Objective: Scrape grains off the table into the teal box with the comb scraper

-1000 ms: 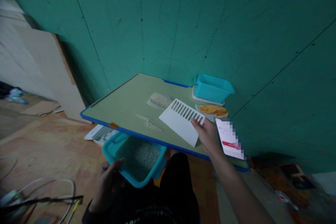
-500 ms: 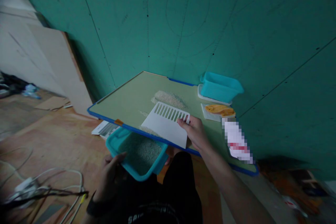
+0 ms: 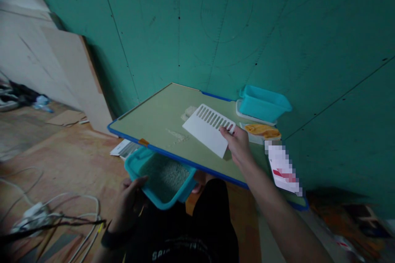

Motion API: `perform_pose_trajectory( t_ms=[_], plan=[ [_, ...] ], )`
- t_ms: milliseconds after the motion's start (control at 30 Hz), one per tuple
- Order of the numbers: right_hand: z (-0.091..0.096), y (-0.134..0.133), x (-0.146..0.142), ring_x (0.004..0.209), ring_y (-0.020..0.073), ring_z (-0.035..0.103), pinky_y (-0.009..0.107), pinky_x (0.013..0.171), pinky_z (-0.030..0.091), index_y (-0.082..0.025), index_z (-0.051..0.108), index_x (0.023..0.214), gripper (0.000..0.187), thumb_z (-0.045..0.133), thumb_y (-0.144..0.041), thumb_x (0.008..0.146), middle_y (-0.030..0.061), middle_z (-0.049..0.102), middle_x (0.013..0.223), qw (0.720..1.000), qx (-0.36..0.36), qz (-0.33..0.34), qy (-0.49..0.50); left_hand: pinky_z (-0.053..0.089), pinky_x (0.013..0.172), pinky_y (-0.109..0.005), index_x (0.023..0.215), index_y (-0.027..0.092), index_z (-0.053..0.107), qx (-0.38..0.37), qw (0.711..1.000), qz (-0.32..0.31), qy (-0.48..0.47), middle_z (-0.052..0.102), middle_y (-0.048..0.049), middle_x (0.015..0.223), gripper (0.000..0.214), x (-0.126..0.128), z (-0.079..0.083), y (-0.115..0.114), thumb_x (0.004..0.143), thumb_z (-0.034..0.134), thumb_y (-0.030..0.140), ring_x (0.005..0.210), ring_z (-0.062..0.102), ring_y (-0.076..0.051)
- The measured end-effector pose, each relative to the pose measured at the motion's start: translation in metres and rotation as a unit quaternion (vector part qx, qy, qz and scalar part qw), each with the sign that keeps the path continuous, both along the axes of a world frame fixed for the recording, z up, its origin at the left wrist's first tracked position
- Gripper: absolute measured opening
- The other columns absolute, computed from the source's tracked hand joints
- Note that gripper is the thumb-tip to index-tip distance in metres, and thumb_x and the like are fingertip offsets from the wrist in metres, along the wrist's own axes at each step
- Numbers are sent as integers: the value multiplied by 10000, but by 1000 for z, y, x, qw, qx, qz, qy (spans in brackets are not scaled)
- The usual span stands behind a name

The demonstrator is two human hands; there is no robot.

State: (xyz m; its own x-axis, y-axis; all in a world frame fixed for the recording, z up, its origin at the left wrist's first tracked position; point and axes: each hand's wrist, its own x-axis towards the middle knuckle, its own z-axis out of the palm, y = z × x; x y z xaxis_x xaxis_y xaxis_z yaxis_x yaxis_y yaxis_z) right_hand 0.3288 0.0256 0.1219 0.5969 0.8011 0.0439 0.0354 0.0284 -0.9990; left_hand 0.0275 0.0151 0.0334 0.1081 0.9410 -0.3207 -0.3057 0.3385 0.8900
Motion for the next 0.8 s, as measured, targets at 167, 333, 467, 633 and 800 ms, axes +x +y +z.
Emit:
perform_pose_trajectory(
  t_ms=[167,333,467,633,800],
  plan=[
    [-6,-1,4,634,216,627,323,570,472,-177,650,789,437,803,-525,573,38,698,705,999,-32,12,-40,215,269,-219,304,228,410,19,999,5,30,368,31,236,517,-13,-2,10,718,680,382,208,362,-88],
    [-4,-2,-11,648,210,633,317,590,474,-162,672,835,446,819,-494,576,35,698,705,997,-42,69,-16,243,288,-223,322,235,401,24,999,-2,23,354,45,241,501,-14,0,9,718,675,373,222,378,-95],
    [-4,-2,-25,632,197,623,306,583,459,-157,672,820,426,818,-486,593,39,700,711,993,-45,112,3,264,306,-221,322,229,383,31,999,2,7,325,57,237,523,-10,3,6,714,685,397,228,363,-86],
    [-1,-6,-40,617,184,618,301,586,461,-156,659,780,410,826,-483,598,48,703,719,988,-49,146,34,270,298,-223,326,228,384,10,1000,4,-14,329,60,235,518,-7,2,5,703,694,399,218,321,-75],
    [4,8,-33,694,218,651,312,609,484,-172,664,860,462,812,-519,593,55,723,794,994,-8,104,22,283,294,-220,335,230,391,6,1000,20,-8,321,65,233,504,-12,-4,11,697,702,392,217,340,-82]
  ],
)
